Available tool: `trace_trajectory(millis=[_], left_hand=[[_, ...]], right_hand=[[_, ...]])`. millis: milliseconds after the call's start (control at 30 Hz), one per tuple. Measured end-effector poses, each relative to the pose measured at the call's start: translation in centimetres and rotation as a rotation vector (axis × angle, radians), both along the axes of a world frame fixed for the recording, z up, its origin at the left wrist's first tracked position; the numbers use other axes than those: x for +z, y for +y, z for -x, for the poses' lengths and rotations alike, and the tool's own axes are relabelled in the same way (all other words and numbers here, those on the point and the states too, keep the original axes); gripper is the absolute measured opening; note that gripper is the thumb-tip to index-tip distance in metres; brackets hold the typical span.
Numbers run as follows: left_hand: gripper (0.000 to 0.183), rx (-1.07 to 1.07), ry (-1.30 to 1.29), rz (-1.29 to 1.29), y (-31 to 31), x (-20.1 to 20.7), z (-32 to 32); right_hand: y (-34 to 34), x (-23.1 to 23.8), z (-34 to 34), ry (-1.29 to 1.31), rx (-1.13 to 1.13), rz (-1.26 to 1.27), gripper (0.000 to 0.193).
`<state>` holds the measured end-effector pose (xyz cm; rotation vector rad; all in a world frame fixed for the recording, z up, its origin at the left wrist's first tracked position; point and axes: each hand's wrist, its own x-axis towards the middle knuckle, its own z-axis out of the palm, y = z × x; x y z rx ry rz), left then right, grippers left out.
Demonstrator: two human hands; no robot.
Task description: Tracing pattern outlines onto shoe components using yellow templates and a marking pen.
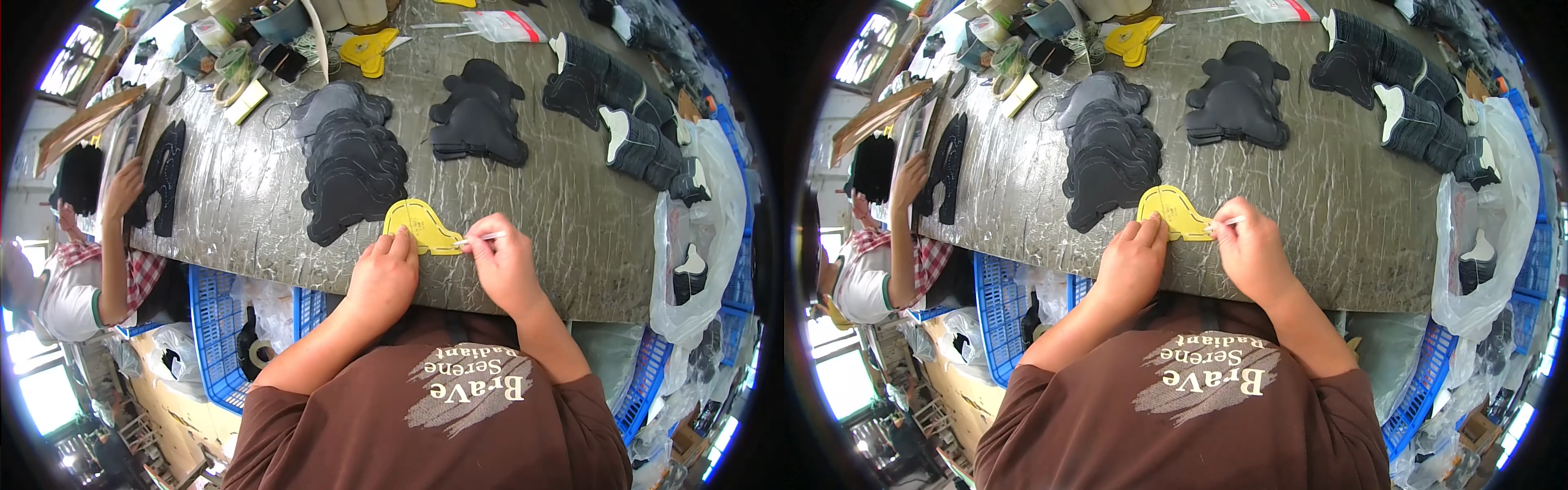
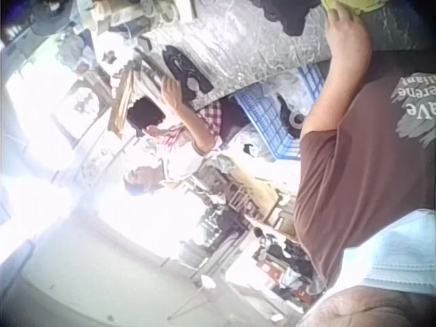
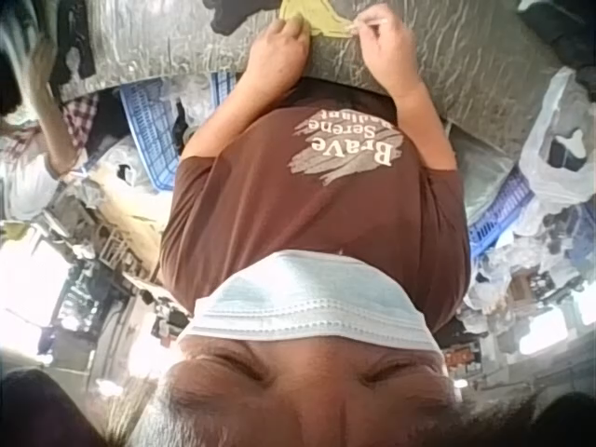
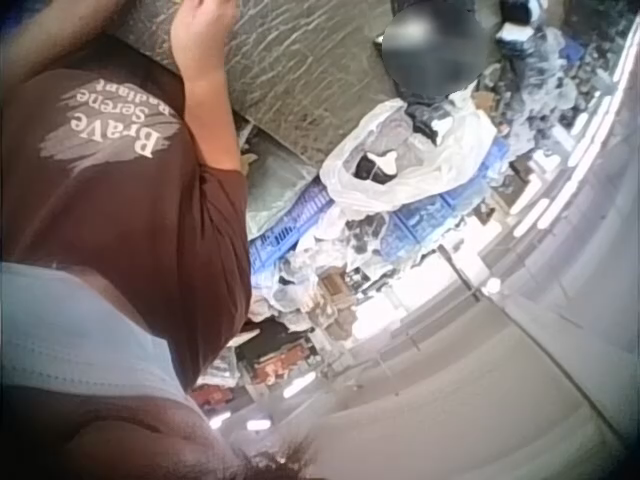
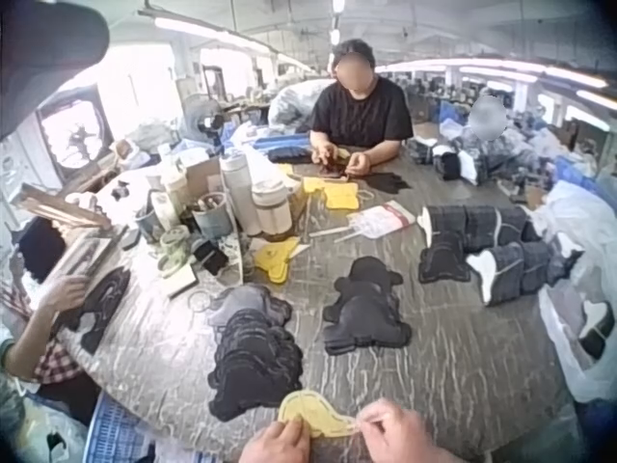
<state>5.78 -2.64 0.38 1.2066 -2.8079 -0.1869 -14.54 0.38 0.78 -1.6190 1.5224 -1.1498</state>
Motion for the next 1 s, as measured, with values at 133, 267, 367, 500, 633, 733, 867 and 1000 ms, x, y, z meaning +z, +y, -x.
trace_trajectory(millis=[133,267,367,500,633,733,867,1000], left_hand=[[0.043,-0.028,0.141,-0.039,-0.4,0.5,-0.8],[0.039,-0.035,0.252,-0.070,-1.1,1.0,-1.7],[0.036,0.000,0.295,-0.066,-1.5,1.8,-2.2],[0.032,0.241,0.571,0.224,-2.6,1.8,-3.7],[0.022,0.550,0.965,0.055,-3.0,0.2,-6.5],[0.021,0.722,1.314,-0.146,-3.6,-1.2,-8.8],[0.022,0.840,1.559,-0.299,-3.8,-2.3,-10.8],[0.024,0.897,1.819,-0.432,-3.9,-3.6,-11.9]], right_hand=[[-0.5,-0.6,1.8,-0.146,-0.115,0.077,0.006],[-0.8,-0.6,2.8,-0.171,-0.107,-0.078,0.012],[-1.6,-0.6,2.7,-0.153,-0.067,-0.309,0.016],[-3.6,-0.4,1.6,0.165,0.102,-0.301,0.021],[-5.3,0.2,-1.0,0.402,0.147,-0.263,0.026],[-5.8,-0.3,-2.5,0.572,0.129,-0.162,0.018],[-5.5,-1.0,-3.0,0.473,0.128,-0.155,0.021],[-5.0,1.0,-3.4,0.220,0.120,-0.284,0.017]])
